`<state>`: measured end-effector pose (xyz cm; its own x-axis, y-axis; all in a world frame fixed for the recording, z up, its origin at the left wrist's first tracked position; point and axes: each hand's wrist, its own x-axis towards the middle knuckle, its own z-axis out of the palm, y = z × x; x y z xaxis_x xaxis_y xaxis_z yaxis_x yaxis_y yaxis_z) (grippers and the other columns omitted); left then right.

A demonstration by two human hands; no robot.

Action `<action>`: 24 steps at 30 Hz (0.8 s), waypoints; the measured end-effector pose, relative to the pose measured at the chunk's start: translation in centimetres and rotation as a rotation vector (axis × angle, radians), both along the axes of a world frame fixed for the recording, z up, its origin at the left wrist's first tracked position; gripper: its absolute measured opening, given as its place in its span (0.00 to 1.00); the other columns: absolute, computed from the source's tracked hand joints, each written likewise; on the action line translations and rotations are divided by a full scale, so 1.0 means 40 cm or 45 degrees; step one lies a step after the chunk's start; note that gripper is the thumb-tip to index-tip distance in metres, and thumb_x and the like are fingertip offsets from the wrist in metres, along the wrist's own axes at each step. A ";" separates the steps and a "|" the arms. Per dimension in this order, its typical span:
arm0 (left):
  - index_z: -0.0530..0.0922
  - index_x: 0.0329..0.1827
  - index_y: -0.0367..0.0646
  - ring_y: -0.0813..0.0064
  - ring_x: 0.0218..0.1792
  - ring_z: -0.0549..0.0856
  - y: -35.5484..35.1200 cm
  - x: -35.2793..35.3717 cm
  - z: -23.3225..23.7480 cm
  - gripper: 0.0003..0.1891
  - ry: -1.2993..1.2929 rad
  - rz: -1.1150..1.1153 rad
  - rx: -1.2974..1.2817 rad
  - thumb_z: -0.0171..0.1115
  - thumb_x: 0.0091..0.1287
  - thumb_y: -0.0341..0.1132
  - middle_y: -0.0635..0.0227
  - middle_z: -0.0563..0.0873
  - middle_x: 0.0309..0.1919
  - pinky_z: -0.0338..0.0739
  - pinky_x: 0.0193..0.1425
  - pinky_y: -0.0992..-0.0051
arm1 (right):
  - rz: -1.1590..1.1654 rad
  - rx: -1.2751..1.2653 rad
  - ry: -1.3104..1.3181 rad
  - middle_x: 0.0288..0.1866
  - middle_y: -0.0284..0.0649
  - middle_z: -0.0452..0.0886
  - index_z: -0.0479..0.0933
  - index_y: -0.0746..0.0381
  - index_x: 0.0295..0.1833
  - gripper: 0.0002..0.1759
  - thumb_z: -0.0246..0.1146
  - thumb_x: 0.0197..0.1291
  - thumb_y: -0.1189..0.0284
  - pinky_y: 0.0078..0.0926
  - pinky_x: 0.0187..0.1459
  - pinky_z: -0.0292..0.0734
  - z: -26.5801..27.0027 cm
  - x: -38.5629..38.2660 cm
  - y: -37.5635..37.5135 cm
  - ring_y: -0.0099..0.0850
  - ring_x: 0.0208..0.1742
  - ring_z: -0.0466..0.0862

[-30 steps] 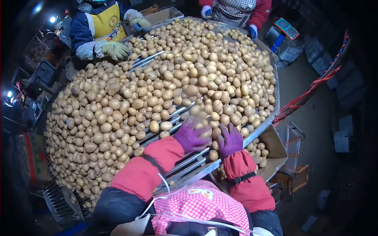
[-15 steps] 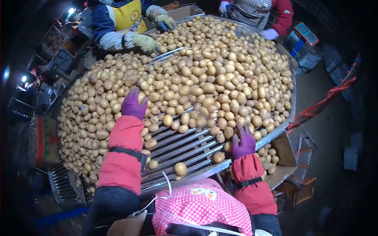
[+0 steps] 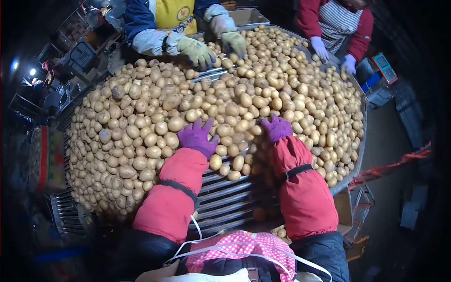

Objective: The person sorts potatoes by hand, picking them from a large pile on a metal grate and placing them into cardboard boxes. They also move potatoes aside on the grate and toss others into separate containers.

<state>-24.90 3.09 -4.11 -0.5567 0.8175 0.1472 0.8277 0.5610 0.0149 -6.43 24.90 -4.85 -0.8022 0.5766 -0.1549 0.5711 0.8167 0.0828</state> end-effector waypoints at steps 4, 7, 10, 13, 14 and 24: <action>0.70 0.75 0.65 0.52 0.65 0.77 0.010 0.006 0.032 0.36 -0.057 -0.032 -0.014 0.64 0.62 0.58 0.58 0.75 0.68 0.70 0.66 0.48 | -0.016 -0.610 0.620 0.61 0.45 0.80 0.73 0.47 0.69 0.28 0.64 0.61 0.63 0.40 0.57 0.80 -0.005 0.056 0.028 0.45 0.59 0.82; 0.71 0.74 0.66 0.52 0.63 0.78 0.024 0.003 0.050 0.35 -0.161 0.025 -0.116 0.63 0.62 0.58 0.59 0.75 0.68 0.72 0.64 0.48 | -0.690 -1.455 1.297 0.55 0.45 0.83 0.71 0.59 0.72 0.33 0.62 0.62 0.58 0.33 0.46 0.83 0.089 0.266 -0.067 0.39 0.49 0.85; 0.72 0.71 0.69 0.50 0.61 0.79 0.029 -0.011 0.000 0.34 -0.157 0.012 -0.013 0.67 0.59 0.56 0.60 0.75 0.68 0.75 0.62 0.48 | -1.020 -2.347 2.074 0.53 0.46 0.82 0.71 0.63 0.70 0.35 0.54 0.67 0.50 0.31 0.30 0.80 0.027 0.587 -0.159 0.40 0.42 0.84; 0.74 0.69 0.70 0.47 0.62 0.79 0.039 -0.013 -0.008 0.33 -0.232 0.004 0.034 0.70 0.58 0.56 0.59 0.75 0.67 0.76 0.62 0.48 | -1.390 -2.234 2.371 0.54 0.48 0.82 0.72 0.61 0.69 0.34 0.50 0.70 0.47 0.30 0.27 0.79 -0.023 0.814 -0.305 0.43 0.38 0.84; 0.74 0.69 0.70 0.48 0.61 0.79 0.039 -0.009 -0.005 0.33 -0.216 -0.005 0.040 0.70 0.58 0.57 0.59 0.75 0.66 0.76 0.62 0.48 | -1.438 -2.131 2.474 0.54 0.48 0.83 0.73 0.58 0.68 0.32 0.50 0.71 0.47 0.30 0.27 0.79 -0.022 0.854 -0.352 0.43 0.37 0.84; 0.77 0.67 0.64 0.50 0.65 0.78 0.074 0.264 -0.028 0.30 -0.401 -0.599 0.350 0.69 0.59 0.53 0.56 0.75 0.69 0.71 0.69 0.51 | -1.305 -0.439 1.572 0.71 0.41 0.72 0.68 0.57 0.74 0.29 0.58 0.73 0.57 0.29 0.63 0.74 -0.209 1.050 -0.515 0.32 0.66 0.75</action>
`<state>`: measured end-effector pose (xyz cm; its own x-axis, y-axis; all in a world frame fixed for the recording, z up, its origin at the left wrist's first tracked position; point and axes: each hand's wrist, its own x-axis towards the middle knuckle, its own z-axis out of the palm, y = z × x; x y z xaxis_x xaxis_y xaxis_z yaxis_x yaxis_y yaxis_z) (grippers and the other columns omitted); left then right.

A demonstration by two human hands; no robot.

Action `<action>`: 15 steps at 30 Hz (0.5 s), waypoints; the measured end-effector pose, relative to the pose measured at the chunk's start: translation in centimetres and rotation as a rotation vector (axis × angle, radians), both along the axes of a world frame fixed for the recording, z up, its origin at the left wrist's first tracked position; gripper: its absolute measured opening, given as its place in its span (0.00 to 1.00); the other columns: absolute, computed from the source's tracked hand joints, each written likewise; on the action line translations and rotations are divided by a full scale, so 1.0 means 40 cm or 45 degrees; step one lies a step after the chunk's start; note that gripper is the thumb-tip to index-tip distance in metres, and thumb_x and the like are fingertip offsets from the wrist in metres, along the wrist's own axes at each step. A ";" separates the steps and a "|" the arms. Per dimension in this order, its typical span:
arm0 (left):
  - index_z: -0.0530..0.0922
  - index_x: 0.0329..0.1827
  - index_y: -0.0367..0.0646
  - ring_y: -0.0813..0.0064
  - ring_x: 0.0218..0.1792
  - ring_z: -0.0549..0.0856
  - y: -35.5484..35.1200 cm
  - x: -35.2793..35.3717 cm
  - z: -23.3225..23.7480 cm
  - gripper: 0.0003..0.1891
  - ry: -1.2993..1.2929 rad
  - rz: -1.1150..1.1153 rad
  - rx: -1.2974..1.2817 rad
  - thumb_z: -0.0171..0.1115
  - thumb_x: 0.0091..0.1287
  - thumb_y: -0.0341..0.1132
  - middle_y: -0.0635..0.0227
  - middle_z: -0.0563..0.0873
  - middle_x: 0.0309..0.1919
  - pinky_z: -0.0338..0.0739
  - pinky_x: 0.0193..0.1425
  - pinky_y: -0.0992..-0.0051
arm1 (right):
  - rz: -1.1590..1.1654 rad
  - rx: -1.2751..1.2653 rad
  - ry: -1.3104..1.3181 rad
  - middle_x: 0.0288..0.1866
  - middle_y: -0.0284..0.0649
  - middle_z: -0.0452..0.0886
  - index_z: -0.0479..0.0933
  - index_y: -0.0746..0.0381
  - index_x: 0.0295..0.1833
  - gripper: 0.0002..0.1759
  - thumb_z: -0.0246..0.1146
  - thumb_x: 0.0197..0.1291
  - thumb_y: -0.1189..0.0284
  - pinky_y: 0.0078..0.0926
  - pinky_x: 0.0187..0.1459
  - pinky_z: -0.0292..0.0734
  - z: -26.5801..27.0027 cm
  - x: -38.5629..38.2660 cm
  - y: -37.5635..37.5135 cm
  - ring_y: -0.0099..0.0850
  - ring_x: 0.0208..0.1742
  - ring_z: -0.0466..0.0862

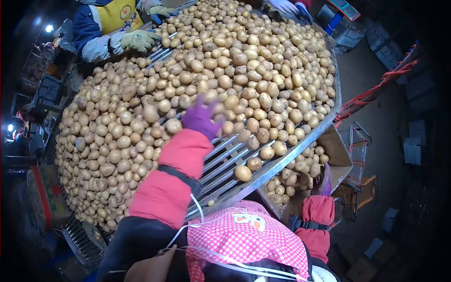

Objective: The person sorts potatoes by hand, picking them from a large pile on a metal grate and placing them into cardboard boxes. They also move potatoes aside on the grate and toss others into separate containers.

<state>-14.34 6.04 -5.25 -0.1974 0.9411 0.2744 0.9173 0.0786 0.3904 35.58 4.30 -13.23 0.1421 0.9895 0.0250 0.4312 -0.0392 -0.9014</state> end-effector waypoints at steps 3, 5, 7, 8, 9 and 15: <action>0.76 0.69 0.65 0.49 0.72 0.70 -0.029 0.130 0.082 0.31 -0.008 -0.129 -0.193 0.69 0.59 0.51 0.54 0.72 0.71 0.66 0.73 0.49 | -0.273 -0.286 0.550 0.69 0.39 0.71 0.67 0.59 0.74 0.28 0.59 0.74 0.60 0.30 0.65 0.72 0.098 -0.081 0.013 0.30 0.65 0.75; 0.77 0.68 0.65 0.49 0.71 0.71 -0.071 0.133 0.058 0.30 -0.050 -0.385 -0.144 0.68 0.60 0.51 0.53 0.72 0.72 0.67 0.72 0.50 | -0.133 -0.270 0.610 0.68 0.38 0.72 0.69 0.60 0.72 0.26 0.60 0.74 0.61 0.30 0.66 0.70 0.133 -0.138 0.023 0.30 0.64 0.75; 0.78 0.67 0.59 0.49 0.70 0.73 -0.138 0.130 0.086 0.29 -0.078 -0.451 -0.088 0.69 0.60 0.48 0.52 0.73 0.71 0.68 0.72 0.52 | 0.044 -0.166 0.620 0.64 0.39 0.75 0.72 0.64 0.69 0.22 0.57 0.74 0.67 0.29 0.67 0.69 0.116 -0.179 0.043 0.30 0.63 0.75; 0.78 0.67 0.56 0.49 0.69 0.74 -0.182 0.111 0.115 0.29 -0.161 -0.395 -0.033 0.70 0.60 0.46 0.52 0.75 0.70 0.68 0.71 0.52 | 0.131 -0.108 0.586 0.64 0.39 0.76 0.73 0.65 0.68 0.21 0.57 0.74 0.69 0.28 0.66 0.69 0.124 -0.213 0.045 0.30 0.63 0.75; 0.78 0.67 0.52 0.48 0.68 0.75 -0.236 0.077 0.132 0.30 -0.243 -0.341 0.023 0.71 0.59 0.44 0.52 0.76 0.68 0.68 0.71 0.52 | 0.212 -0.066 0.581 0.63 0.40 0.77 0.73 0.67 0.67 0.20 0.56 0.73 0.72 0.26 0.65 0.70 0.132 -0.243 0.050 0.30 0.62 0.76; 0.76 0.66 0.42 0.49 0.58 0.83 -0.629 -0.061 0.142 0.33 -0.434 0.407 -0.140 0.74 0.56 0.40 0.51 0.81 0.61 0.77 0.64 0.59 | 0.403 0.509 -0.394 0.51 0.45 0.86 0.83 0.56 0.60 0.21 0.68 0.60 0.69 0.32 0.58 0.76 0.156 -0.371 0.129 0.40 0.56 0.84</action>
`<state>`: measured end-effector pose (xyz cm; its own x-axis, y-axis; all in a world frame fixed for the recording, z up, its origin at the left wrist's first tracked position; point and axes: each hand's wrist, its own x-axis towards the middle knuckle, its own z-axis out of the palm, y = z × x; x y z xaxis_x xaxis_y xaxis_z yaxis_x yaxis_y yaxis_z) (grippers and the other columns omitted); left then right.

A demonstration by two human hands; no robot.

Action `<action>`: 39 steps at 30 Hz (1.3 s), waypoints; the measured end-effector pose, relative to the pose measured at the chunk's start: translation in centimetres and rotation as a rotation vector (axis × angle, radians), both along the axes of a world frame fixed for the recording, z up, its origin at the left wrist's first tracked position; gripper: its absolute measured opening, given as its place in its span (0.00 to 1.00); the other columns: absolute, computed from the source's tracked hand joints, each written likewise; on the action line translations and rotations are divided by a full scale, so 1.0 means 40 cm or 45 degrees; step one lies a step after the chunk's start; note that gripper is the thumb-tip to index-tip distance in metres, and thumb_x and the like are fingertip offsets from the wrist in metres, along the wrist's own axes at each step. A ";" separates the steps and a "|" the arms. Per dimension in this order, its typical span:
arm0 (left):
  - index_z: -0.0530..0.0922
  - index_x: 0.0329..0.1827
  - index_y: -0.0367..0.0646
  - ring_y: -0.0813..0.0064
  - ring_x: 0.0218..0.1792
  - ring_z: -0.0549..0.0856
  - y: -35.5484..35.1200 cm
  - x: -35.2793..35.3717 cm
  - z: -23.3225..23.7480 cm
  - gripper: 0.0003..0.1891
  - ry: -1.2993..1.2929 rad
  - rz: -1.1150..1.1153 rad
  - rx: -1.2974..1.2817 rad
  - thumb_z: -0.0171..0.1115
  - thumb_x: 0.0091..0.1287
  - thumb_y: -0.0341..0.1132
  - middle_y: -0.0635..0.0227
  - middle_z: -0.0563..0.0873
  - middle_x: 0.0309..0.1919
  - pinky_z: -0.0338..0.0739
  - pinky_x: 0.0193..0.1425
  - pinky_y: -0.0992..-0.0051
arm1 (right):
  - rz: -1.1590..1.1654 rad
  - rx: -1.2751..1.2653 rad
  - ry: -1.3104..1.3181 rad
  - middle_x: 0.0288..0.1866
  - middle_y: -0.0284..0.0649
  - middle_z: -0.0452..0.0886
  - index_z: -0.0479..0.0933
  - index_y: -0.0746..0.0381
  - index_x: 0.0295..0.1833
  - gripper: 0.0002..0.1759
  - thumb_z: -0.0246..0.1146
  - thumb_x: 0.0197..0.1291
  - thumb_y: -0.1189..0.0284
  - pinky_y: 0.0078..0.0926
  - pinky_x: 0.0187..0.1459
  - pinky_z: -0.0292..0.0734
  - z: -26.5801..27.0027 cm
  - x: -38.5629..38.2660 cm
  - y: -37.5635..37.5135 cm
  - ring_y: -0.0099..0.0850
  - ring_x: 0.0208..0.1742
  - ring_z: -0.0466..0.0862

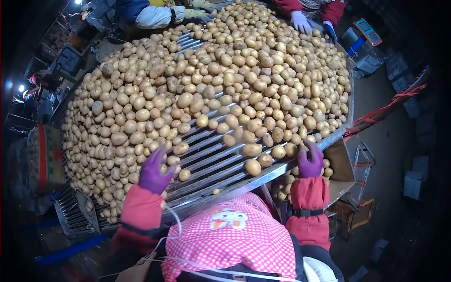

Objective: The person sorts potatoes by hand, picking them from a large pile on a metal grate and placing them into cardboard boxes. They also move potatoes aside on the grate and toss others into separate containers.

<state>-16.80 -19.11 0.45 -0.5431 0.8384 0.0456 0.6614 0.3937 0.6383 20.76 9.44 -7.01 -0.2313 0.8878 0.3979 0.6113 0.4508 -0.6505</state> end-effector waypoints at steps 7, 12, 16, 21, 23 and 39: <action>0.76 0.66 0.47 0.53 0.50 0.87 0.011 0.102 -0.024 0.33 0.358 -0.249 -0.413 0.74 0.56 0.46 0.54 0.84 0.57 0.82 0.52 0.60 | 0.207 0.000 -1.064 0.38 0.43 0.83 0.81 0.48 0.53 0.27 0.72 0.48 0.47 0.43 0.56 0.71 -0.002 -0.195 0.129 0.42 0.49 0.82; 0.73 0.70 0.49 0.58 0.49 0.87 0.090 0.093 -0.084 0.35 0.451 -0.395 -0.505 0.68 0.61 0.56 0.59 0.80 0.63 0.82 0.49 0.58 | 0.137 -0.699 0.203 0.46 0.38 0.85 0.83 0.55 0.55 0.20 0.72 0.55 0.67 0.32 0.53 0.78 0.075 -0.109 0.089 0.31 0.48 0.84; 0.78 0.62 0.48 0.56 0.47 0.87 0.241 0.129 -0.075 0.26 0.295 -0.582 0.050 0.68 0.63 0.48 0.60 0.84 0.56 0.83 0.47 0.60 | 0.172 -0.717 1.080 0.61 0.43 0.82 0.78 0.58 0.64 0.24 0.69 0.62 0.69 0.35 0.58 0.81 -0.005 0.108 0.055 0.37 0.56 0.84; 0.82 0.53 0.43 0.53 0.43 0.87 0.440 0.293 -0.053 0.19 0.054 -1.094 0.160 0.68 0.57 0.35 0.56 0.87 0.48 0.81 0.47 0.59 | -0.206 -1.186 1.899 0.55 0.43 0.79 0.73 0.55 0.66 0.21 0.60 0.71 0.61 0.25 0.35 0.79 0.079 0.190 -0.120 0.30 0.42 0.80; 0.83 0.52 0.45 0.55 0.46 0.86 0.483 0.346 -0.094 0.19 0.208 -1.351 0.380 0.67 0.57 0.36 0.59 0.87 0.48 0.79 0.49 0.58 | -0.318 -1.230 1.860 0.43 0.40 0.79 0.75 0.56 0.59 0.17 0.60 0.70 0.62 0.21 0.25 0.70 0.045 0.223 -0.197 0.27 0.28 0.75; 0.85 0.52 0.46 0.52 0.52 0.84 0.555 0.407 -0.155 0.18 0.300 -1.327 0.417 0.72 0.57 0.36 0.58 0.85 0.56 0.77 0.57 0.56 | -1.241 -0.155 2.453 0.54 0.49 0.80 0.70 0.64 0.61 0.32 0.55 0.70 0.45 0.38 0.34 0.89 0.012 0.941 -0.252 0.44 0.45 0.85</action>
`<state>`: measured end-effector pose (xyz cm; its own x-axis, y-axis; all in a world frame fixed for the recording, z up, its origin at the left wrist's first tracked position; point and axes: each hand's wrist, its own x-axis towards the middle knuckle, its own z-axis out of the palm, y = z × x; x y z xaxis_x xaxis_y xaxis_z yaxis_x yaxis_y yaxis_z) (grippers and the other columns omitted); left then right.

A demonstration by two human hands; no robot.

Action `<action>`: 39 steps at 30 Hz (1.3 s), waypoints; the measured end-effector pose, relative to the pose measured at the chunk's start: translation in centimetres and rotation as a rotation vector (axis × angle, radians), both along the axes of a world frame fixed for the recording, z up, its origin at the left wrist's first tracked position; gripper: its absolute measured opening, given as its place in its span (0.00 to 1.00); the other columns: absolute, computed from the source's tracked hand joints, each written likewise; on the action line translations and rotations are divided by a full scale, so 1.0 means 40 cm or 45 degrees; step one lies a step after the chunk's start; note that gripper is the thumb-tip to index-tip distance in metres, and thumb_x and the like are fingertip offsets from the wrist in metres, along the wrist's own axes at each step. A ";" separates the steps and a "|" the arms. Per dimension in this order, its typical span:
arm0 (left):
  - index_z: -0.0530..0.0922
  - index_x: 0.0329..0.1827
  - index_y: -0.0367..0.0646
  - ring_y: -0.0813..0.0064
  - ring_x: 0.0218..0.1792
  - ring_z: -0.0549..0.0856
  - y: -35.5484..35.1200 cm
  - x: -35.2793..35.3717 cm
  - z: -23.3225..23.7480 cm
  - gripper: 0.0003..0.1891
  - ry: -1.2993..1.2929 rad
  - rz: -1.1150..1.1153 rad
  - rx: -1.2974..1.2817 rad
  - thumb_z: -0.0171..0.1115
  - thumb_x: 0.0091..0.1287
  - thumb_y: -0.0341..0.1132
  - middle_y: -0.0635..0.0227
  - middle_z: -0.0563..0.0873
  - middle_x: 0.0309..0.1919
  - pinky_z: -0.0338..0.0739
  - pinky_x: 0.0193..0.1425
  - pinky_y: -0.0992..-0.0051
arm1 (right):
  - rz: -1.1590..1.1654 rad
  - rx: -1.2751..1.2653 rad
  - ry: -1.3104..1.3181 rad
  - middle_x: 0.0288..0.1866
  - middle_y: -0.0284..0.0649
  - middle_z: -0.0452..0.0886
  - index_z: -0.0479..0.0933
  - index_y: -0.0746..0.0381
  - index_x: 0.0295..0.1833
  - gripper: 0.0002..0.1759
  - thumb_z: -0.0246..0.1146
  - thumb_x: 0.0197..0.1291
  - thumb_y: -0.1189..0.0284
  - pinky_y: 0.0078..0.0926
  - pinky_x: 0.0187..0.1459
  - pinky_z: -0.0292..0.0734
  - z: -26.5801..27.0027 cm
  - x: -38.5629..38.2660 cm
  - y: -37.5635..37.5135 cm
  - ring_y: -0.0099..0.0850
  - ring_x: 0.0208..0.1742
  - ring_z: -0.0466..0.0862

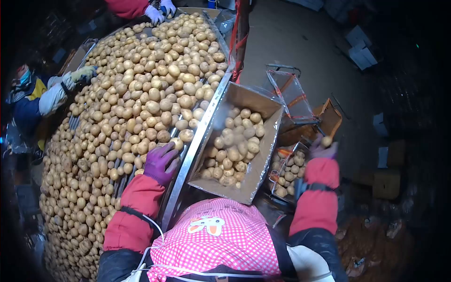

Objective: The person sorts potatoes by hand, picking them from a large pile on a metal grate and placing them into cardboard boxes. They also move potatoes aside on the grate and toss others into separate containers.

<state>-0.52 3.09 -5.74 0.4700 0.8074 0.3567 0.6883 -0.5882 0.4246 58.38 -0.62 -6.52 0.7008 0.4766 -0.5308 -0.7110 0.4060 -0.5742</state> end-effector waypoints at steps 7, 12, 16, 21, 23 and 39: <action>0.81 0.60 0.47 0.52 0.61 0.80 -0.068 -0.084 0.006 0.24 0.009 0.119 -0.071 0.69 0.59 0.40 0.56 0.82 0.61 0.71 0.67 0.53 | 0.788 -0.202 -0.456 0.66 0.47 0.79 0.68 0.59 0.72 0.36 0.52 0.72 0.44 0.25 0.44 0.80 -0.032 -0.096 0.171 0.34 0.52 0.84; 0.80 0.62 0.46 0.53 0.60 0.82 -0.279 -0.279 0.073 0.26 0.057 0.771 0.022 0.69 0.57 0.35 0.56 0.84 0.60 0.75 0.65 0.56 | 1.475 -0.122 -0.782 0.59 0.43 0.83 0.77 0.60 0.64 0.21 0.61 0.72 0.60 0.21 0.47 0.79 -0.009 -0.588 0.215 0.29 0.49 0.85; 0.80 0.61 0.44 0.51 0.57 0.83 -0.499 -0.443 0.065 0.27 0.121 1.175 -0.105 0.71 0.56 0.34 0.55 0.84 0.59 0.77 0.61 0.55 | 1.700 0.139 -2.079 0.53 0.42 0.85 0.83 0.61 0.53 0.16 0.71 0.59 0.71 0.34 0.49 0.81 0.041 -0.892 0.212 0.40 0.49 0.86; 0.79 0.62 0.41 0.48 0.58 0.83 -0.620 -0.440 0.129 0.28 0.201 1.259 -0.175 0.74 0.55 0.34 0.50 0.83 0.60 0.79 0.61 0.57 | 1.640 -0.111 -3.235 0.42 0.42 0.86 0.85 0.52 0.47 0.17 0.73 0.51 0.61 0.42 0.48 0.80 0.068 -1.096 0.257 0.43 0.44 0.85; 0.77 0.66 0.47 0.48 0.60 0.81 -0.621 -0.410 0.119 0.34 0.157 1.304 -0.471 0.76 0.53 0.39 0.50 0.77 0.67 0.79 0.61 0.55 | 1.583 -0.197 -3.021 0.42 0.41 0.87 0.84 0.54 0.47 0.17 0.73 0.51 0.62 0.43 0.45 0.80 0.043 -1.115 0.298 0.44 0.42 0.85; 0.76 0.67 0.45 0.53 0.59 0.83 -0.402 -0.326 0.079 0.28 -0.138 0.850 -0.589 0.67 0.64 0.42 0.55 0.81 0.63 0.79 0.63 0.59 | 1.945 -0.269 -1.484 0.47 0.42 0.85 0.79 0.66 0.57 0.16 0.64 0.66 0.72 0.26 0.46 0.82 0.116 -0.852 0.215 0.28 0.43 0.85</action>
<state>-13.54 -12.98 -2.58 -0.1797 0.9815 -0.0654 0.7728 0.1820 0.6080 24.31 7.97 -1.87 -0.1854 0.9344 -0.3043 0.3677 -0.2212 -0.9033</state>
